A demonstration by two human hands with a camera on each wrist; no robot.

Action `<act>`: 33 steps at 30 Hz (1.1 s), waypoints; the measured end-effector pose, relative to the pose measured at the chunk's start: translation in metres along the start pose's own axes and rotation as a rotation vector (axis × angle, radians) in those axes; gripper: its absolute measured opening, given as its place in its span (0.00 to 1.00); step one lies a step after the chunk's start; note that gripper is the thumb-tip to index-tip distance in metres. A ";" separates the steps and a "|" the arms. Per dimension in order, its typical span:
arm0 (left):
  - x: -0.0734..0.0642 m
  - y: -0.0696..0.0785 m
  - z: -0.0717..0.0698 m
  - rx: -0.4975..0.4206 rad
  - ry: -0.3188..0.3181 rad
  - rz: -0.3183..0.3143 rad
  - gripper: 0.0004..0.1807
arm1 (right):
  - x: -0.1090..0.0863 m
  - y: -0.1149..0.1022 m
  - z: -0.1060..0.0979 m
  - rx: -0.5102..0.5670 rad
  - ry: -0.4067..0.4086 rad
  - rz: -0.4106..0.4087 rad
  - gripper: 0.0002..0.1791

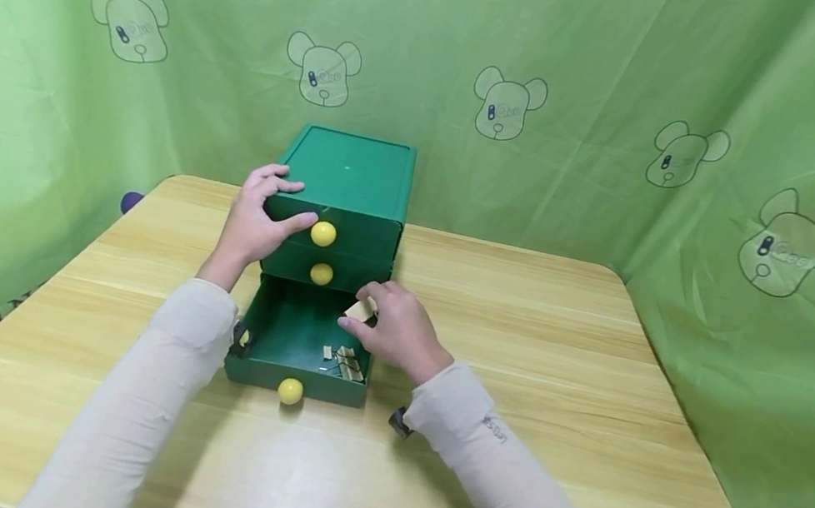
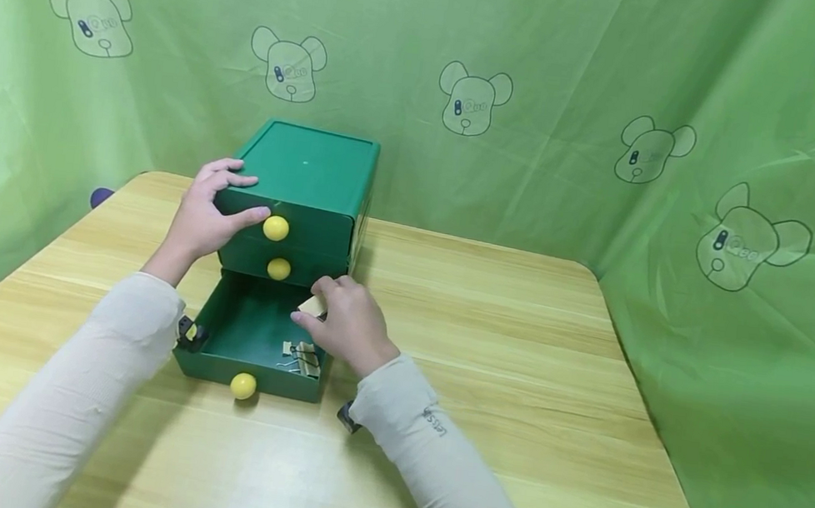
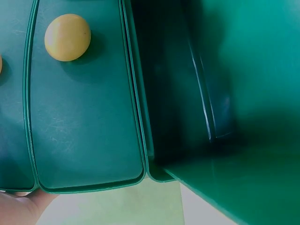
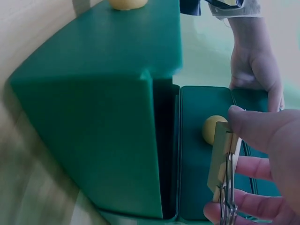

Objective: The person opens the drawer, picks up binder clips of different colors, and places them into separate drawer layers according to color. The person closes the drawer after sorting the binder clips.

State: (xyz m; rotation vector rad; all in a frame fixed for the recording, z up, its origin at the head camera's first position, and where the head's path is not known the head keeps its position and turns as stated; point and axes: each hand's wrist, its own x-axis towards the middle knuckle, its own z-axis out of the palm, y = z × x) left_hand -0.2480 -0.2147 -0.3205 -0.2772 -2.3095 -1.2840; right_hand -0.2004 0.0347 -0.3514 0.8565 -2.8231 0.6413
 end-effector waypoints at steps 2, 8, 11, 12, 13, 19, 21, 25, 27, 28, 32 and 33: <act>0.000 0.001 0.000 0.002 0.001 -0.002 0.30 | 0.000 -0.002 0.001 0.000 -0.002 -0.004 0.25; -0.001 0.001 0.001 0.013 0.000 -0.009 0.30 | 0.001 -0.004 0.004 -0.005 0.013 -0.032 0.25; -0.001 0.000 0.001 0.014 -0.003 -0.011 0.30 | 0.002 -0.005 0.005 -0.011 0.014 -0.041 0.25; -0.001 -0.001 0.001 0.015 -0.003 -0.011 0.30 | 0.002 -0.005 0.005 -0.010 0.013 -0.044 0.25; -0.001 -0.001 0.001 0.013 -0.003 -0.010 0.30 | 0.003 -0.006 0.005 -0.012 0.013 -0.045 0.25; -0.001 0.000 0.002 0.011 -0.005 -0.006 0.30 | 0.005 -0.006 0.006 -0.007 0.008 -0.030 0.25; -0.001 -0.001 0.002 0.014 -0.005 -0.008 0.30 | 0.005 -0.005 0.007 -0.004 0.004 -0.016 0.24; -0.001 -0.001 0.003 0.015 -0.006 -0.015 0.30 | 0.003 -0.002 0.007 0.002 -0.004 0.006 0.23; -0.001 0.000 0.003 0.011 -0.007 -0.019 0.30 | 0.002 0.000 0.008 0.008 -0.008 0.014 0.22; -0.001 0.000 0.003 0.011 -0.008 -0.018 0.30 | 0.002 0.002 0.008 0.013 -0.009 0.017 0.22; 0.000 0.001 0.000 0.018 -0.024 -0.011 0.30 | 0.001 0.008 0.009 0.071 -0.024 0.042 0.22; 0.001 0.000 -0.002 0.023 -0.034 -0.009 0.30 | 0.001 0.010 0.008 0.093 -0.027 0.048 0.22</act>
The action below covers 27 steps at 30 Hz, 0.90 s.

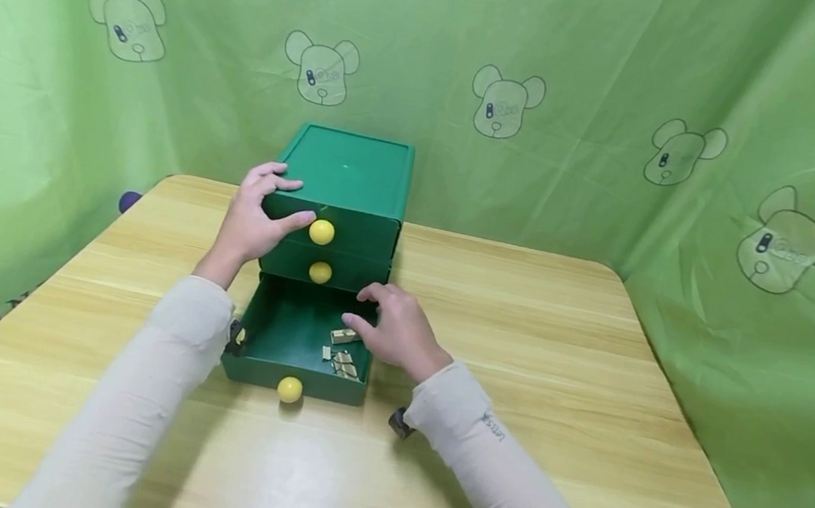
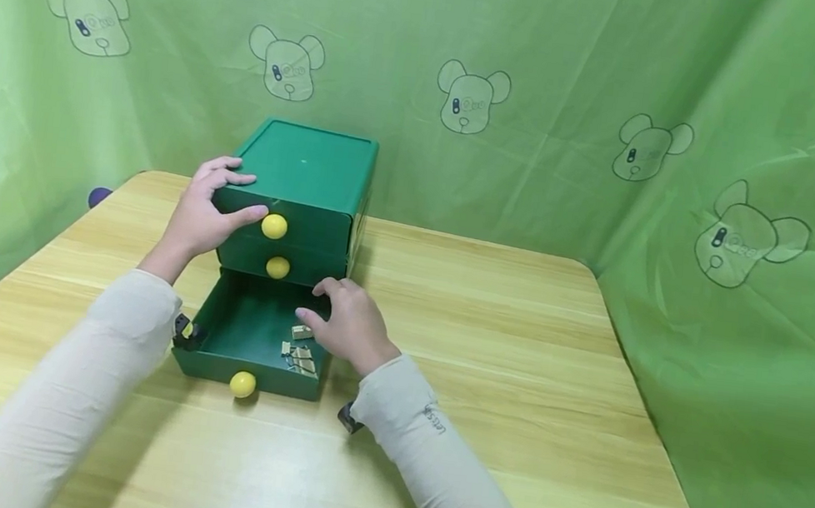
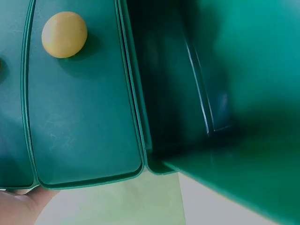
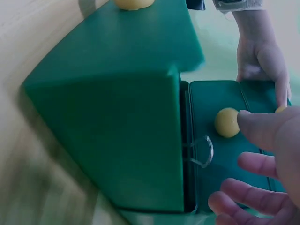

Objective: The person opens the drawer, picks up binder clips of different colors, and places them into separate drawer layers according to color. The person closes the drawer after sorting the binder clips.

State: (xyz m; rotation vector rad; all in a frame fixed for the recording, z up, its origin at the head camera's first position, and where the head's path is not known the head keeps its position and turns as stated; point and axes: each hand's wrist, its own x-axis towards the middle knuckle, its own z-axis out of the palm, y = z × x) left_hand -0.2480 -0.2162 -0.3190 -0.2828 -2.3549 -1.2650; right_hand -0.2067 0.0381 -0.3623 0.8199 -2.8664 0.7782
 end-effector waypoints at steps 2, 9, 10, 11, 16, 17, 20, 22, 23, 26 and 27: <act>0.001 0.000 -0.003 0.006 -0.026 0.001 0.30 | 0.000 0.004 -0.001 0.048 -0.004 0.015 0.22; -0.007 -0.003 -0.012 -0.039 -0.118 -0.059 0.50 | 0.000 0.023 -0.005 0.193 0.028 0.060 0.24; -0.010 -0.005 -0.014 -0.068 -0.127 -0.082 0.53 | -0.001 0.026 -0.005 0.207 0.032 0.069 0.25; -0.013 -0.007 -0.015 -0.101 -0.137 -0.107 0.56 | -0.002 0.029 -0.006 0.212 0.032 0.079 0.26; -0.030 -0.016 -0.033 -0.141 -0.289 -0.232 0.58 | -0.009 0.046 -0.008 0.227 0.003 0.121 0.33; -0.032 -0.019 -0.038 -0.108 -0.342 -0.243 0.58 | -0.011 0.049 -0.008 0.223 -0.007 0.123 0.35; -0.041 -0.026 -0.048 0.013 -0.514 -0.237 0.56 | -0.016 0.058 -0.008 0.210 -0.047 0.112 0.41; -0.049 -0.031 -0.054 0.085 -0.628 -0.220 0.57 | -0.019 0.062 -0.007 0.202 -0.084 0.101 0.45; -0.055 -0.033 -0.057 0.110 -0.685 -0.220 0.58 | -0.021 0.063 -0.007 0.199 -0.108 0.094 0.48; -0.073 -0.038 -0.062 0.156 -0.841 -0.236 0.64 | -0.028 0.065 -0.005 0.196 -0.174 0.081 0.54; -0.080 -0.040 -0.063 0.166 -0.888 -0.252 0.66 | -0.031 0.065 -0.004 0.188 -0.198 0.078 0.57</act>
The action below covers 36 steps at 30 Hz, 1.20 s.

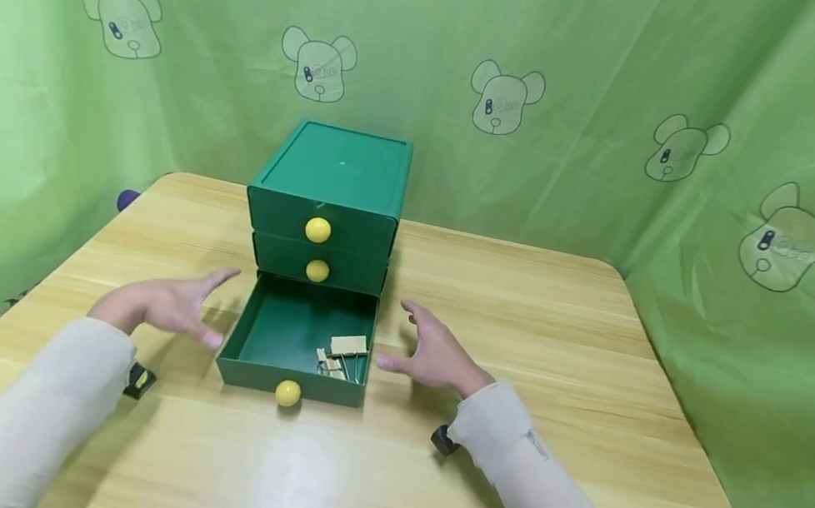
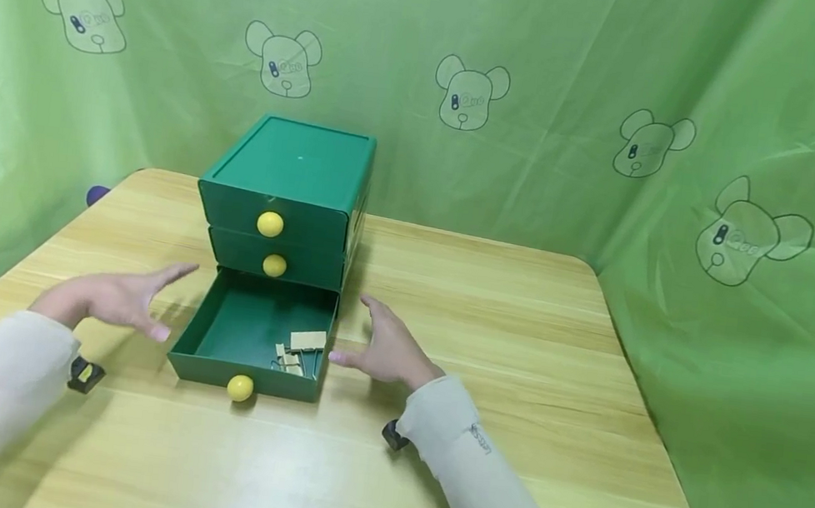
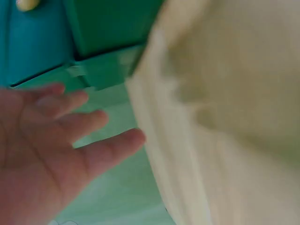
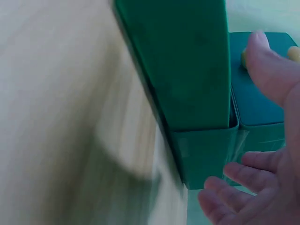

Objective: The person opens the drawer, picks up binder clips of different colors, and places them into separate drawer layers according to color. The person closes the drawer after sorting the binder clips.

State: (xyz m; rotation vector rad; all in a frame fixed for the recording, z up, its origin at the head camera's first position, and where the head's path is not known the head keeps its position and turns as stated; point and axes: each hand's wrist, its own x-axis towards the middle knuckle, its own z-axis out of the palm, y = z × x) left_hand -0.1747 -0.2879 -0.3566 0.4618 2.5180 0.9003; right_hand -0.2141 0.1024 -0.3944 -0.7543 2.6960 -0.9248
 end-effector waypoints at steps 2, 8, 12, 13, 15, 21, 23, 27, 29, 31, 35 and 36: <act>-0.006 -0.004 0.009 0.010 -0.074 -0.023 0.69 | -0.003 -0.001 0.002 -0.014 -0.046 -0.001 0.62; -0.002 -0.009 0.030 0.030 -0.065 -0.046 0.74 | -0.005 -0.010 0.010 -0.050 -0.160 -0.028 0.73; 0.007 -0.012 0.030 0.037 -0.008 -0.014 0.77 | 0.000 -0.016 0.016 -0.073 -0.180 -0.053 0.75; 0.009 -0.012 0.029 0.028 0.003 -0.005 0.77 | 0.001 -0.017 0.017 -0.080 -0.181 -0.053 0.75; 0.013 -0.014 0.027 0.010 0.020 0.007 0.77 | 0.005 -0.018 0.018 -0.084 -0.173 -0.058 0.75; 0.022 -0.019 0.020 -0.014 0.062 0.020 0.77 | 0.016 -0.015 0.019 -0.073 -0.147 -0.048 0.75; 0.025 -0.020 0.017 -0.011 0.065 0.021 0.76 | 0.020 -0.013 0.018 -0.062 -0.146 -0.033 0.75; 0.031 -0.020 0.012 0.006 0.067 0.012 0.74 | 0.026 -0.010 0.017 -0.047 -0.139 -0.022 0.73; 0.035 -0.019 0.010 0.024 0.073 0.008 0.72 | 0.029 -0.008 0.016 -0.038 -0.125 -0.017 0.71; 0.038 -0.018 0.009 0.044 0.079 0.006 0.69 | 0.032 -0.007 0.014 -0.029 -0.107 -0.007 0.70; 0.043 -0.016 0.007 0.063 0.104 0.007 0.62 | 0.037 -0.004 0.011 0.011 -0.063 0.012 0.64; 0.045 -0.016 0.006 0.067 0.117 0.009 0.60 | 0.039 -0.004 0.010 0.020 -0.048 0.015 0.62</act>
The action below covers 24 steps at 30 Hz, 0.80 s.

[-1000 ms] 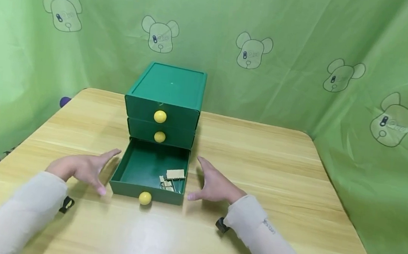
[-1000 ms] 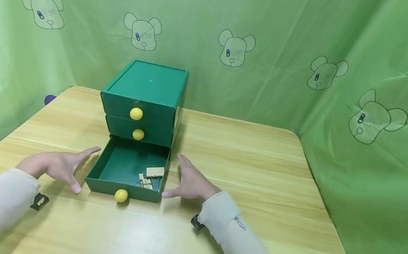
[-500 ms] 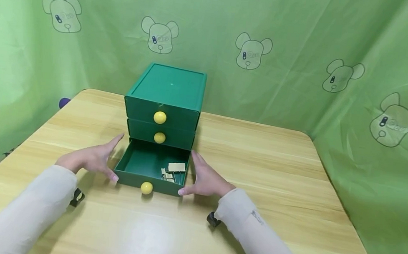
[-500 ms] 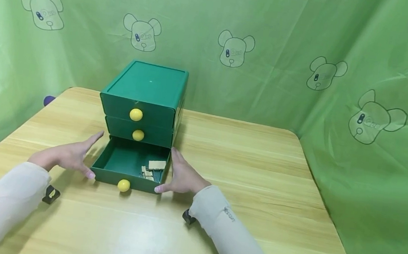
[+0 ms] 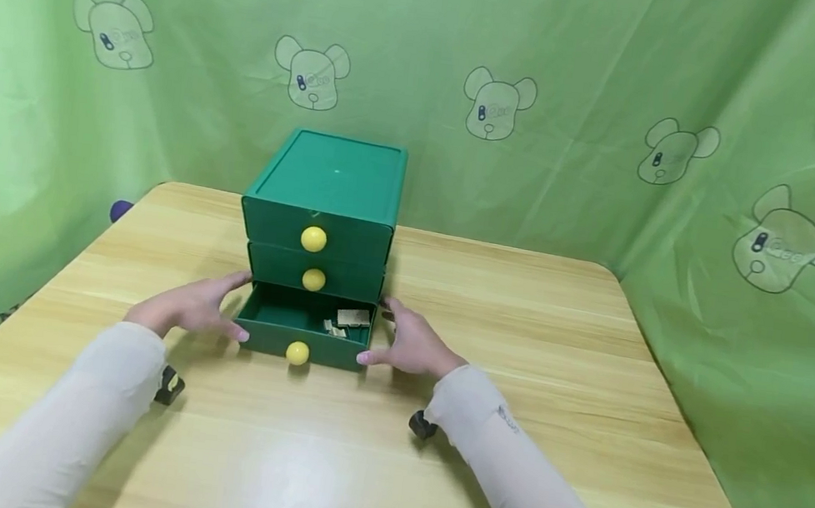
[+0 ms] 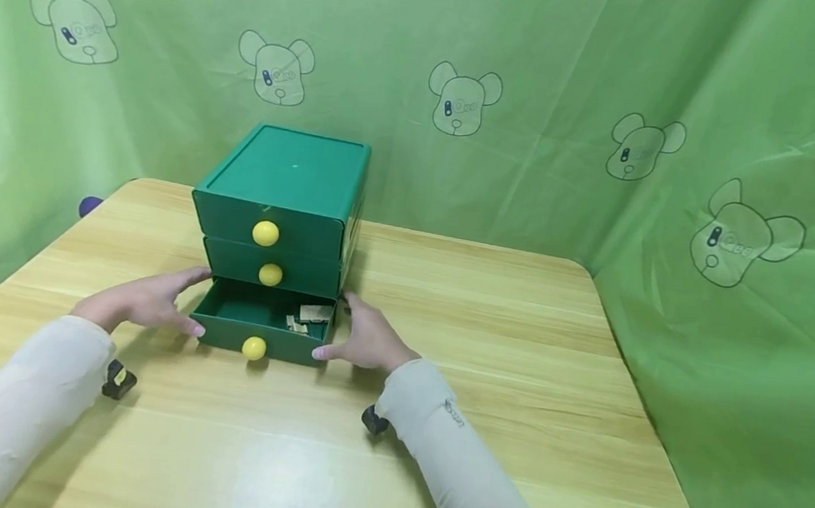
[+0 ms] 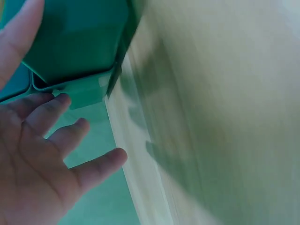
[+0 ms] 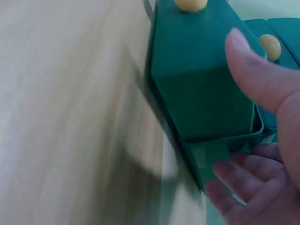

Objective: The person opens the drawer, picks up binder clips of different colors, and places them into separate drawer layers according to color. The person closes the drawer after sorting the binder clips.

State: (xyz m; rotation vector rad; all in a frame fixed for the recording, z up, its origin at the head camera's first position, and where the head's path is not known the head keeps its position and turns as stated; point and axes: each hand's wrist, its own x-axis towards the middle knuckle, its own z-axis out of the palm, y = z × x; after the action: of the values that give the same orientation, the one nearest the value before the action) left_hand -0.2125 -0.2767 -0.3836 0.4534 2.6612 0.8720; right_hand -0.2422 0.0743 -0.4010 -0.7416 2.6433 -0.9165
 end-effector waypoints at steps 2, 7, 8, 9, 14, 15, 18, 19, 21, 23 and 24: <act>0.002 0.001 0.000 0.006 0.037 0.006 0.55 | 0.003 0.000 -0.001 0.025 0.032 0.006 0.56; 0.012 0.003 0.000 0.063 0.162 0.015 0.38 | 0.012 -0.001 0.000 0.034 0.133 0.019 0.41; 0.014 0.003 0.000 0.079 0.189 0.010 0.34 | 0.013 -0.001 0.000 0.032 0.153 0.017 0.38; 0.017 0.004 0.000 0.095 0.218 0.005 0.30 | 0.015 -0.001 0.001 0.032 0.174 0.014 0.35; 0.024 0.008 0.003 0.148 0.338 -0.024 0.19 | 0.020 -0.001 0.005 0.047 0.270 -0.001 0.22; 0.024 0.009 0.003 0.152 0.355 -0.032 0.18 | 0.021 -0.001 0.006 0.053 0.285 -0.002 0.21; 0.026 0.012 0.005 0.149 0.389 -0.045 0.16 | 0.022 0.000 0.007 0.063 0.318 0.001 0.16; 0.027 0.013 0.006 0.145 0.397 -0.052 0.15 | 0.022 0.000 0.008 0.065 0.325 0.003 0.16; 0.027 0.014 0.007 0.141 0.409 -0.065 0.14 | 0.023 0.001 0.008 0.066 0.336 0.011 0.14; 0.028 0.014 0.009 0.137 0.416 -0.072 0.14 | 0.023 0.001 0.008 0.055 0.343 0.018 0.14; 0.028 0.015 0.009 0.139 0.419 -0.072 0.14 | 0.023 0.001 0.008 0.053 0.346 0.021 0.14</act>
State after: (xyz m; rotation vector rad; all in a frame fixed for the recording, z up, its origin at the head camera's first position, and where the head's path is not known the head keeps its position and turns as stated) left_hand -0.2315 -0.2502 -0.3867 0.2203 3.1122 0.8399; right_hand -0.2586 0.0585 -0.4091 -0.5863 2.8984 -1.1988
